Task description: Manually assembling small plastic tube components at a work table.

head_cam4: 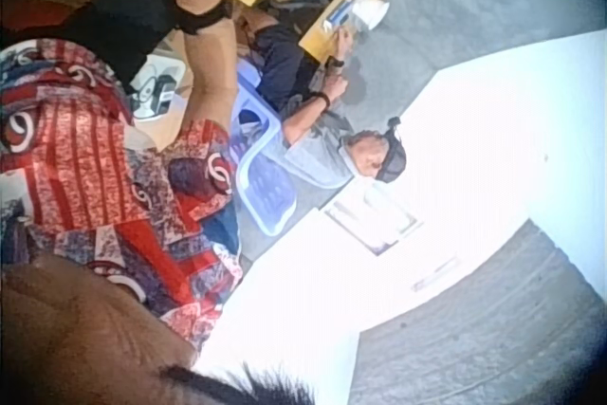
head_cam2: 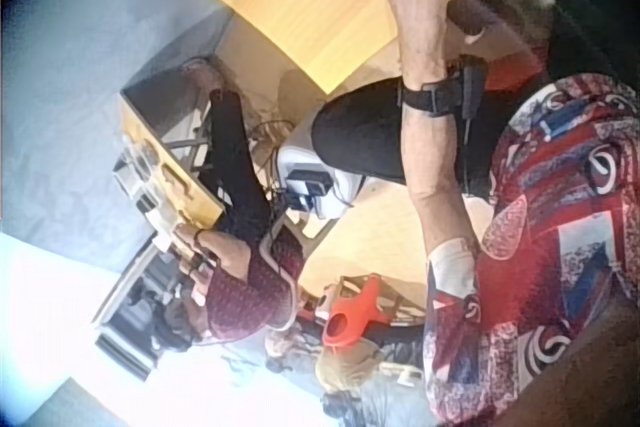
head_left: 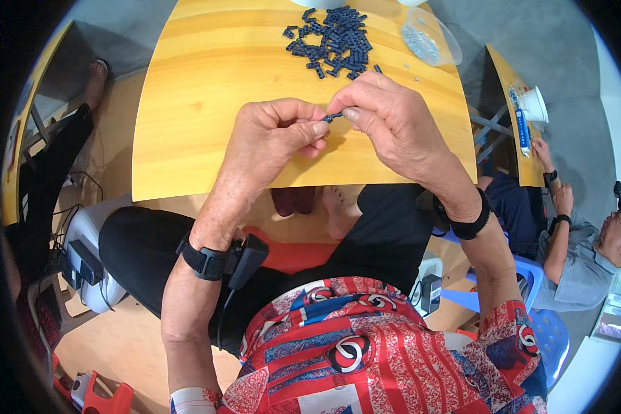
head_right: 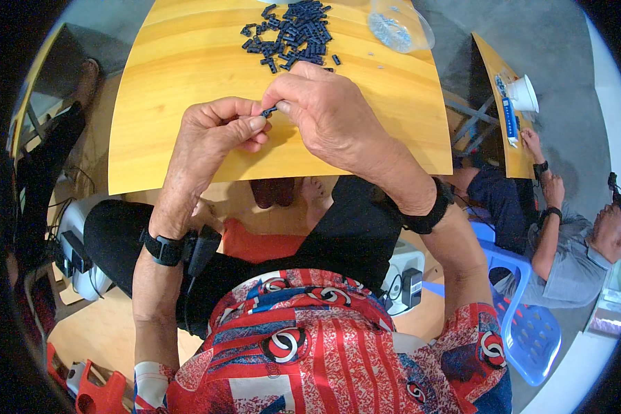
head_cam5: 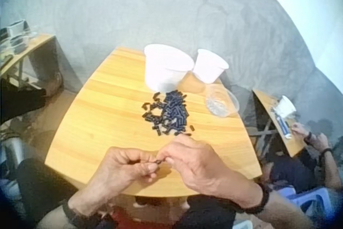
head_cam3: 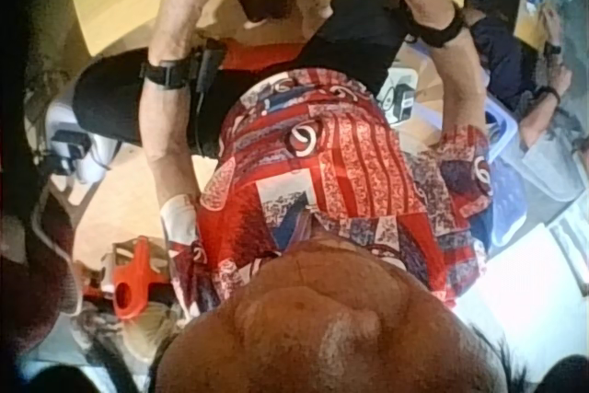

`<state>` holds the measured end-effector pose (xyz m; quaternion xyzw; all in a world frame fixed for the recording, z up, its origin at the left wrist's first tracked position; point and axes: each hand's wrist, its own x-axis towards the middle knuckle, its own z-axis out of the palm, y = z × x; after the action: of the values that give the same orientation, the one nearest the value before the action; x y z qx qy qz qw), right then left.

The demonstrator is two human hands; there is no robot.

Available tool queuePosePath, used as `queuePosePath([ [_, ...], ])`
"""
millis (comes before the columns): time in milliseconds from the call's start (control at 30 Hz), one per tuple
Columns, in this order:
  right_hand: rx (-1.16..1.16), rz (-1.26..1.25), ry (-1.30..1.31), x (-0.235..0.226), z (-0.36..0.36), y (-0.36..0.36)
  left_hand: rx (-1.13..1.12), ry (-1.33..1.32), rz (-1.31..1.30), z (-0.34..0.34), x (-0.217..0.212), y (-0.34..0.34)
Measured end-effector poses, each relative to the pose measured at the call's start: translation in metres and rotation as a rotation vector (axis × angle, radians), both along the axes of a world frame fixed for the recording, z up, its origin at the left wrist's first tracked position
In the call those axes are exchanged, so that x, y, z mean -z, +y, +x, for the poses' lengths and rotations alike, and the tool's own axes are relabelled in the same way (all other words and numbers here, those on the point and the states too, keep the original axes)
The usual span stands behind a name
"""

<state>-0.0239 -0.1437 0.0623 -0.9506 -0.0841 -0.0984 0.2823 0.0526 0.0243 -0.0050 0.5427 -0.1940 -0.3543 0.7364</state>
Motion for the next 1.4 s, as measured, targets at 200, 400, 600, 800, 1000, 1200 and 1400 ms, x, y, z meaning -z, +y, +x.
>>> queuePosePath([
  [200, -0.023, -0.014, 0.014, 0.0, 0.003, 0.001, -0.008, -0.001, 0.006, -0.001, -0.002, 0.001],
  [400, -0.032, 0.03, 0.039, 0.002, 0.006, 0.001, 0.001, -0.015, 0.008, 0.0, 0.0, 0.001],
  [600, -0.076, -0.042, 0.029, 0.0, 0.007, 0.0, 0.02, -0.057, 0.036, 0.001, 0.0, 0.004],
  [800, -0.17, -0.111, -0.002, -0.004, 0.008, -0.004, 0.001, -0.058, 0.035, 0.0, 0.001, 0.002],
  [1000, -0.183, -0.133, -0.001, -0.004, 0.01, -0.003, 0.0, -0.072, 0.043, -0.001, -0.001, 0.002],
  [1200, -0.136, -0.09, 0.008, 0.002, 0.014, -0.001, 0.01, -0.07, 0.052, -0.001, 0.003, 0.002],
  [1400, -0.08, -0.024, 0.006, 0.005, 0.012, 0.005, 0.0, 0.001, 0.032, -0.003, 0.0, 0.001],
])
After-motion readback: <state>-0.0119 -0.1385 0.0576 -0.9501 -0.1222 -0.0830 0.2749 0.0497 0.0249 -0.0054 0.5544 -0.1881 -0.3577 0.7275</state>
